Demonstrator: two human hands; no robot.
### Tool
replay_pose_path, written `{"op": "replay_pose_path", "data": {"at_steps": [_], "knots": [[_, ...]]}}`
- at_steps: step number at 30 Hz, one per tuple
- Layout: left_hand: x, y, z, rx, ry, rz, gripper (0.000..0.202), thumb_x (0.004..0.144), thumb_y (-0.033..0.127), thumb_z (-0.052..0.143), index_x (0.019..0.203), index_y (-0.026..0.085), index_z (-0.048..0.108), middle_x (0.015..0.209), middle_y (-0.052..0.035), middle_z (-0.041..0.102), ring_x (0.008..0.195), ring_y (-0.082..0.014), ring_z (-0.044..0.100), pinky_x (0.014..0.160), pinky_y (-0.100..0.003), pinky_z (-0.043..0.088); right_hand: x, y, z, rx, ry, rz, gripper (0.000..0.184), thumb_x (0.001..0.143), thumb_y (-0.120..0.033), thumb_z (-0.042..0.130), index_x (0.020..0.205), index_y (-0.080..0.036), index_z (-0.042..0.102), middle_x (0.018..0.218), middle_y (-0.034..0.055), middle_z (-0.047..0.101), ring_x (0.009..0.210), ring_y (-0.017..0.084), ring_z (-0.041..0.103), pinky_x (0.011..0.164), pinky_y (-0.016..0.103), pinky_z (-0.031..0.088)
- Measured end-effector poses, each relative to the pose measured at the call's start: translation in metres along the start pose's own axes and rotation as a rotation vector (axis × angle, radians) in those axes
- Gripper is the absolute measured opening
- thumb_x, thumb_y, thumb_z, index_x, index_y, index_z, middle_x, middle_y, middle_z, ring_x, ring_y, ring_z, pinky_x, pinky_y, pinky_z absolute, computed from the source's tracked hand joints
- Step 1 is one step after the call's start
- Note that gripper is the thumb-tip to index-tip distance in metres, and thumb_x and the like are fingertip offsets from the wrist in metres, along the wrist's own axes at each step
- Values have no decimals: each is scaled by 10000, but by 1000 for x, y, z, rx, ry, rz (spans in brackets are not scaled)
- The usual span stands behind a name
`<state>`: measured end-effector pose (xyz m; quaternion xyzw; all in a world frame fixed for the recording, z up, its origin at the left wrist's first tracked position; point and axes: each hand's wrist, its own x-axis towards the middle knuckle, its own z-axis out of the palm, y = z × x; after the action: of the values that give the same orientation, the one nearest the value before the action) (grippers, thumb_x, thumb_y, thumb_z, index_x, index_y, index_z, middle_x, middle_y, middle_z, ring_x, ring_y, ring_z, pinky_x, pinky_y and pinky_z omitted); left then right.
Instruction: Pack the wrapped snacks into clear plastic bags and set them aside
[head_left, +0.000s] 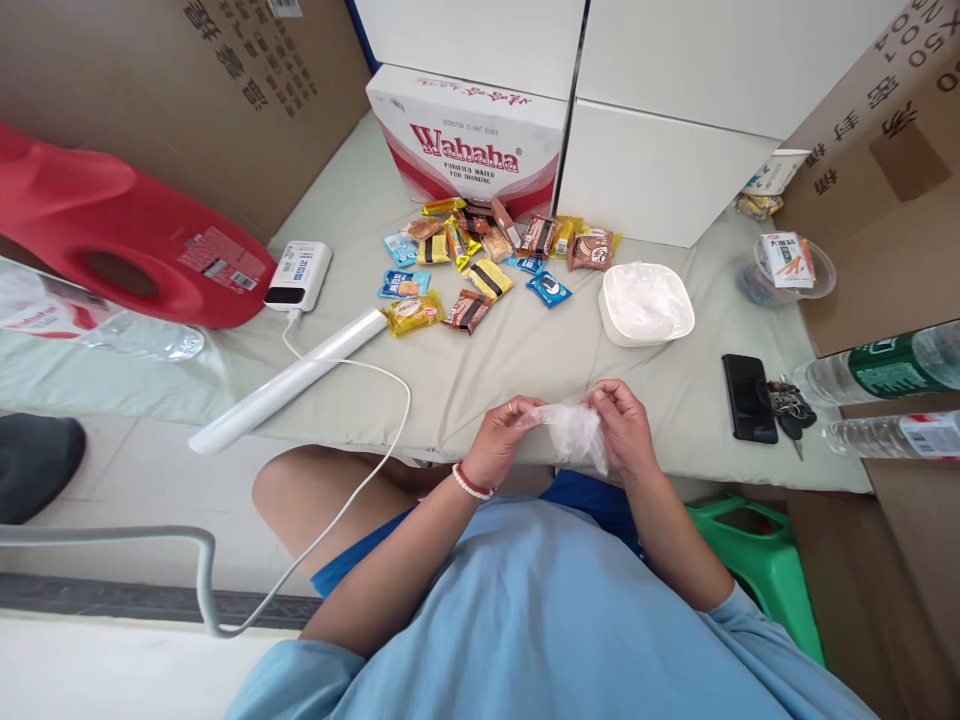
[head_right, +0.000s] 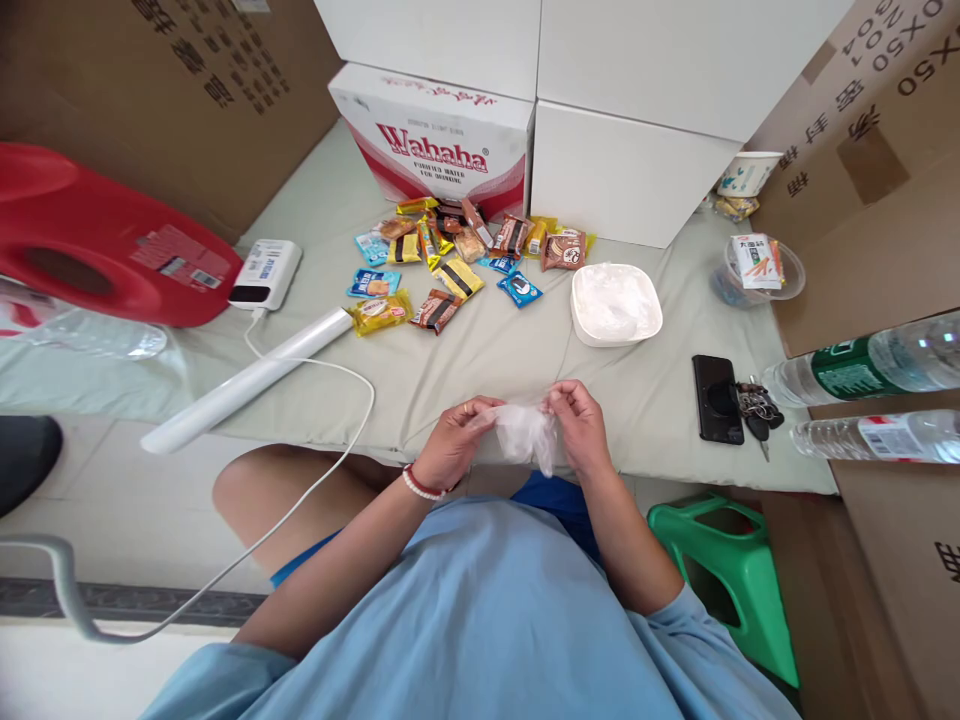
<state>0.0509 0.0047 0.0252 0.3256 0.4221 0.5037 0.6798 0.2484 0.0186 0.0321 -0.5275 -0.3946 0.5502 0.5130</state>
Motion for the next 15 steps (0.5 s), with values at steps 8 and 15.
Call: {"op": "replay_pose_path", "data": {"at_steps": [8, 15], "knots": [[8, 6, -17, -496, 172, -168, 317, 788, 452, 833, 757, 196, 647, 832, -15, 735, 820, -155, 683, 833, -326, 559, -1, -1, 1, 455, -82, 202, 271, 805, -422, 807, 892, -275, 598, 727, -35, 524, 728, 147, 562, 732, 302, 535], [14, 4, -23, -445, 366, -166, 389, 787, 536, 819, 892, 190, 678, 808, 2, 728, 711, -121, 672, 616, -238, 514, -5, 1, 7, 487, -28, 166, 305, 822, -472, 805, 867, -269, 583, 839, -19, 607, 817, 145, 626, 742, 283, 543]]}}
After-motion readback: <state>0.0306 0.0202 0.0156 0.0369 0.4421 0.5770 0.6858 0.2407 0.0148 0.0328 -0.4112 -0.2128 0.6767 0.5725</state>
